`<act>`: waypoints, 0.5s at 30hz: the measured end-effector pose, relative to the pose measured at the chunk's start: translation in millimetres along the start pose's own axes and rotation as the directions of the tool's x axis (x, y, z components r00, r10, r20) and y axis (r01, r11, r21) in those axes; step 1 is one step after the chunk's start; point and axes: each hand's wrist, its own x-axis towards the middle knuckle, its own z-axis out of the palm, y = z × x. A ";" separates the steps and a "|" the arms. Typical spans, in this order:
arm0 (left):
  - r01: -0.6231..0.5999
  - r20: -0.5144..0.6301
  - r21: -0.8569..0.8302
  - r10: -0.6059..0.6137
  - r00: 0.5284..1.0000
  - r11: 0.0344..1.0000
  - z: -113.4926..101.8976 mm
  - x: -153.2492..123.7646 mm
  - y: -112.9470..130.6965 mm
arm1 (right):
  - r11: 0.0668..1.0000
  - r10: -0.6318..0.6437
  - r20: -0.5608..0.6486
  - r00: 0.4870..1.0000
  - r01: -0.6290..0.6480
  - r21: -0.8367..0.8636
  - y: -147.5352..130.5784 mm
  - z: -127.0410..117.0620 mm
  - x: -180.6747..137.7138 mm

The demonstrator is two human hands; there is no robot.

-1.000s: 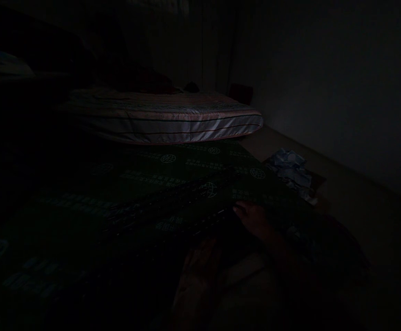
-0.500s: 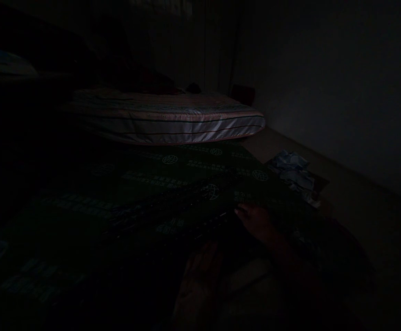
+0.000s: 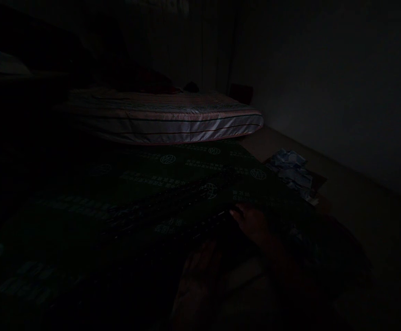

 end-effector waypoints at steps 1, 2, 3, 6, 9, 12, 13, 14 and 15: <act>0.001 0.000 -0.003 -0.001 1.000 1.000 -0.4 0.4 0.4 | 1.000 0.000 0.004 1.000 0.000 -0.007 -0.8 -0.7 -0.4; 0.002 -0.001 -0.006 -0.002 1.000 1.000 -0.5 0.8 0.6 | 1.000 0.002 0.007 1.000 -0.001 -0.015 -1.6 -1.6 -0.6; 0.002 -0.002 -0.008 -0.002 1.000 1.000 -0.4 1.1 0.8 | 1.000 0.002 0.010 1.000 -0.001 -0.022 -2.5 -2.6 -0.8; -0.002 -0.006 -0.015 0.002 1.000 1.000 -0.2 2.1 1.0 | 0.999 0.009 0.012 1.000 -0.008 -0.042 -5.4 -4.6 -1.1; -0.007 -0.012 -0.018 0.006 1.000 1.000 0.0 2.8 0.9 | 0.997 0.024 0.003 1.000 -0.024 -0.070 -8.8 -5.3 -2.2; -0.009 -0.021 -0.018 0.008 1.000 1.000 0.4 3.5 0.8 | 0.995 0.028 0.002 1.000 -0.027 -0.091 -11.5 -5.7 -3.6; -0.008 -0.023 -0.017 0.007 1.000 1.000 0.5 3.7 0.8 | 0.995 0.032 0.003 0.999 -0.031 -0.097 -12.1 -5.9 -3.8; -0.006 -0.024 -0.016 0.006 1.000 1.000 0.6 4.0 0.9 | 0.994 0.035 0.006 0.999 -0.034 -0.101 -12.6 -6.2 -3.8; -0.004 -0.024 -0.015 0.004 1.000 1.000 0.5 4.2 1.0 | 0.994 0.037 0.011 0.999 -0.035 -0.104 -13.0 -6.5 -3.7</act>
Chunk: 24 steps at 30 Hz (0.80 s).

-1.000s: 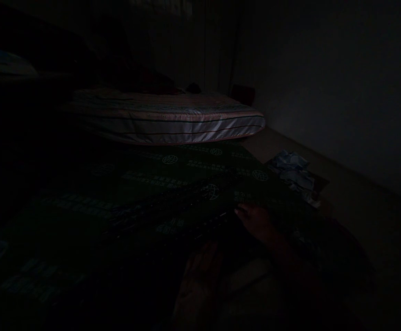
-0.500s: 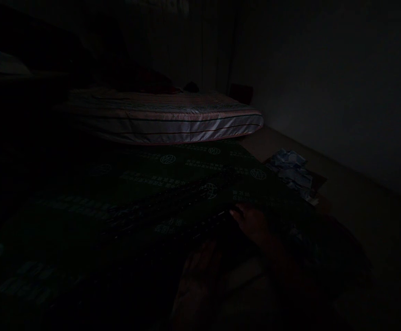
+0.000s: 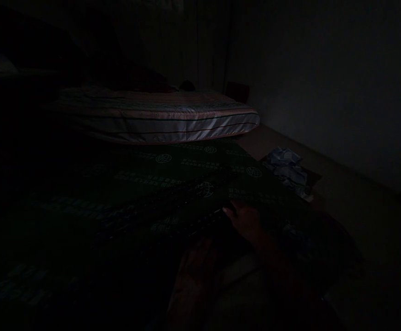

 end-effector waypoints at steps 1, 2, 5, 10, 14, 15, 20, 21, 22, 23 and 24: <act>0.003 0.001 0.001 -0.003 1.000 1.000 -0.2 0.3 0.2 | 1.000 0.001 0.004 1.000 -0.001 -0.002 -0.3 -0.4 0.2; 0.006 0.003 0.001 -0.006 1.000 1.000 -0.4 0.6 0.4 | 1.000 0.003 0.009 1.000 -0.002 -0.003 -0.6 -1.0 0.5; 0.013 0.015 -0.004 -0.012 1.000 1.000 -0.9 1.8 1.3 | 1.000 0.000 0.012 1.000 0.000 -0.002 -1.9 -3.4 0.6; 0.021 0.044 -0.035 -0.020 0.999 0.999 0.4 4.7 2.1 | 1.000 0.005 0.026 1.000 -0.005 -0.019 -4.2 -7.6 0.1; 0.029 0.061 -0.052 -0.026 0.998 0.998 0.5 6.2 1.7 | 1.000 0.009 0.000 1.000 -0.009 -0.023 -5.1 -7.2 1.2; 0.030 0.063 -0.054 -0.026 0.998 0.998 0.1 6.2 1.7 | 1.000 0.012 -0.005 1.000 -0.012 -0.021 -5.4 -6.9 1.5; 0.027 0.066 -0.054 -0.023 0.998 0.998 -1.2 6.0 2.1 | 0.999 0.024 -0.021 1.000 -0.024 -0.026 -7.6 -7.0 1.9; 0.026 0.066 -0.053 -0.023 0.998 0.998 -1.0 6.1 2.0 | 0.999 0.022 -0.024 0.999 -0.023 -0.026 -8.0 -7.4 1.9; 0.026 0.066 -0.053 -0.023 0.998 0.998 -0.6 6.2 1.8 | 0.999 0.022 -0.021 1.000 -0.023 -0.026 -8.4 -7.9 1.8; 0.026 0.066 -0.052 -0.022 0.998 0.998 -0.1 6.5 1.5 | 0.999 0.023 -0.016 1.000 -0.024 -0.027 -8.6 -8.4 1.7; 0.025 0.066 -0.052 -0.022 0.998 0.998 0.5 6.8 1.0 | 0.999 0.024 -0.008 1.000 -0.024 -0.029 -8.9 -8.8 1.5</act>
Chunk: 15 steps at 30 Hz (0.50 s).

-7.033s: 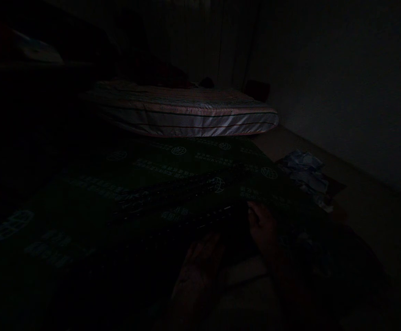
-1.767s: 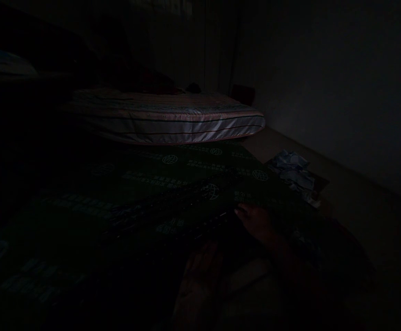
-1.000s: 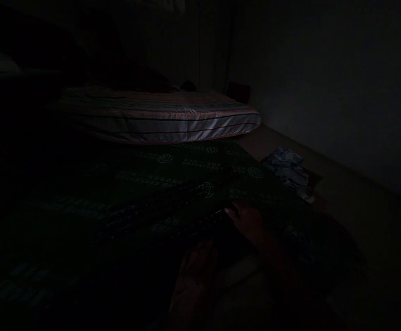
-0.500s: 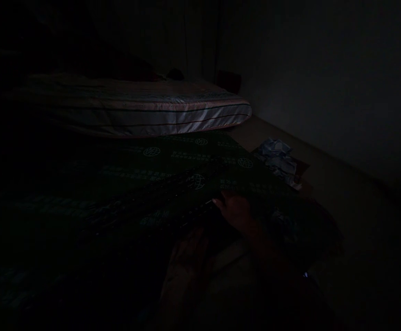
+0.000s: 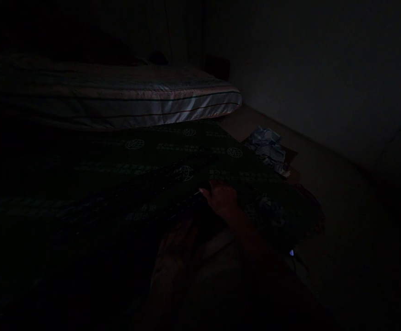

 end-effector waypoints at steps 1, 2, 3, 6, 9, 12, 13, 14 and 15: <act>-0.001 0.000 0.001 0.001 1.000 1.000 0.5 0.4 -0.5 | 1.000 0.002 0.008 1.000 -0.002 -0.002 -0.2 -0.4 -0.2; -0.001 0.001 0.001 0.001 1.000 1.000 1.0 0.9 -1.0 | 1.000 0.003 0.013 1.000 -0.003 -0.006 -0.4 -0.6 -0.3; -0.002 0.001 0.002 0.002 1.000 1.000 1.3 1.2 -1.3 | 1.000 0.004 0.013 1.000 -0.004 -0.008 -0.5 -0.6 -0.5; -0.002 0.003 0.003 0.002 1.000 1.000 0.7 1.5 -1.0 | 1.000 0.002 -0.002 1.000 -0.002 -0.012 -0.6 0.3 -0.9; 0.003 0.003 0.003 -0.003 1.000 1.000 -1.3 0.7 0.8 | 1.000 -0.001 -0.017 1.000 0.001 -0.011 -0.1 1.6 -0.8; 0.007 -0.001 0.006 -0.007 1.000 1.000 -2.9 -0.1 2.5 | 1.000 0.003 -0.012 1.000 -0.003 -0.008 0.5 1.8 0.3; 0.008 -0.003 0.007 -0.008 1.000 1.000 -3.1 -0.2 2.8 | 1.000 0.004 -0.008 1.000 -0.004 -0.006 0.7 1.5 0.9; 0.007 -0.005 0.007 -0.007 1.000 1.000 -3.2 -0.3 3.0 | 1.000 0.003 -0.003 1.000 -0.003 -0.003 0.8 1.1 1.5; 0.006 -0.007 0.007 -0.006 1.000 1.000 -3.2 -0.3 3.0 | 1.000 0.001 0.001 1.000 -0.001 -0.001 0.9 0.5 2.2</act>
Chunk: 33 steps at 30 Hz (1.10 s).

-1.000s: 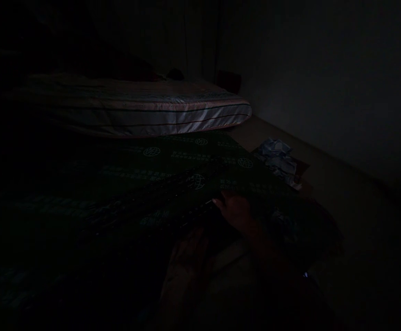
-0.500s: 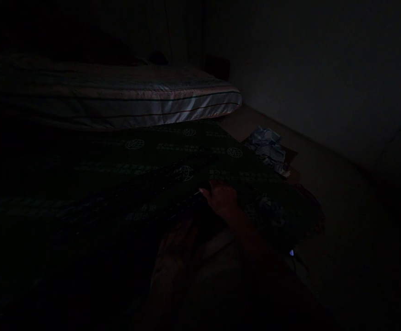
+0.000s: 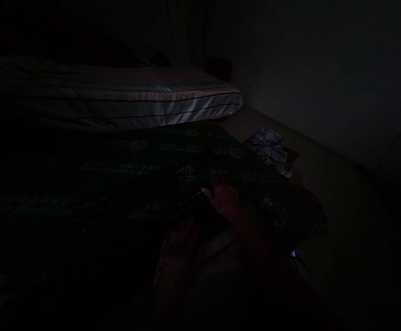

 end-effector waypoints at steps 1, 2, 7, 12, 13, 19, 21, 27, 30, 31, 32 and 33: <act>-0.001 -0.001 -0.001 0.001 1.000 1.000 0.1 0.0 -0.1 | 1.000 -0.001 0.004 1.000 0.001 0.002 0.0 -0.7 0.6; -0.002 -0.002 -0.002 0.002 1.000 1.000 0.3 0.0 -0.2 | 1.000 0.001 0.012 1.000 -0.001 0.002 -0.1 -1.4 1.2; -0.002 0.003 -0.008 0.002 1.000 1.000 1.3 -0.8 -0.8 | 1.000 0.015 0.028 0.999 -0.014 -0.019 -1.6 -4.3 2.1; 0.001 0.015 0.006 -0.001 1.000 1.000 2.0 -2.8 -2.2 | 1.000 -0.006 0.030 1.000 0.006 -0.027 -1.9 -3.9 1.6; 0.001 0.015 0.011 -0.001 1.000 1.000 2.5 -3.1 -2.8 | 1.000 -0.004 0.033 0.999 0.005 -0.029 -1.9 -3.5 1.6; -0.014 -0.002 0.046 0.014 1.000 0.999 6.5 -5.3 -6.9 | 0.999 -0.001 0.034 0.999 0.002 -0.033 -2.8 -0.7 1.7; -0.014 -0.010 0.053 0.014 1.000 0.998 6.5 -6.6 -6.5 | 0.999 -0.002 0.039 0.999 0.004 -0.038 -3.2 -0.3 2.0; -0.011 -0.016 0.039 0.011 1.000 0.999 5.6 -7.0 -5.0 | 0.999 0.011 0.054 0.998 -0.008 -0.043 -3.5 -0.7 4.3; -0.020 -0.009 0.016 0.020 1.000 1.000 9.0 -4.2 -7.0 | 0.999 0.014 0.022 1.000 -0.013 -0.032 -3.1 0.1 4.5; -0.021 -0.007 0.007 0.021 1.000 1.000 10.2 -3.3 -7.7 | 1.000 0.016 0.010 1.000 -0.016 -0.027 -2.9 0.6 4.3; -0.023 -0.005 -0.002 0.023 1.000 1.000 11.2 -2.4 -8.2 | 1.000 0.015 -0.003 1.000 -0.015 -0.019 -2.5 1.1 4.0; -0.023 -0.004 -0.011 0.023 1.000 1.000 11.8 -1.7 -8.5 | 1.000 0.013 -0.013 1.000 -0.013 -0.011 -2.2 1.5 3.5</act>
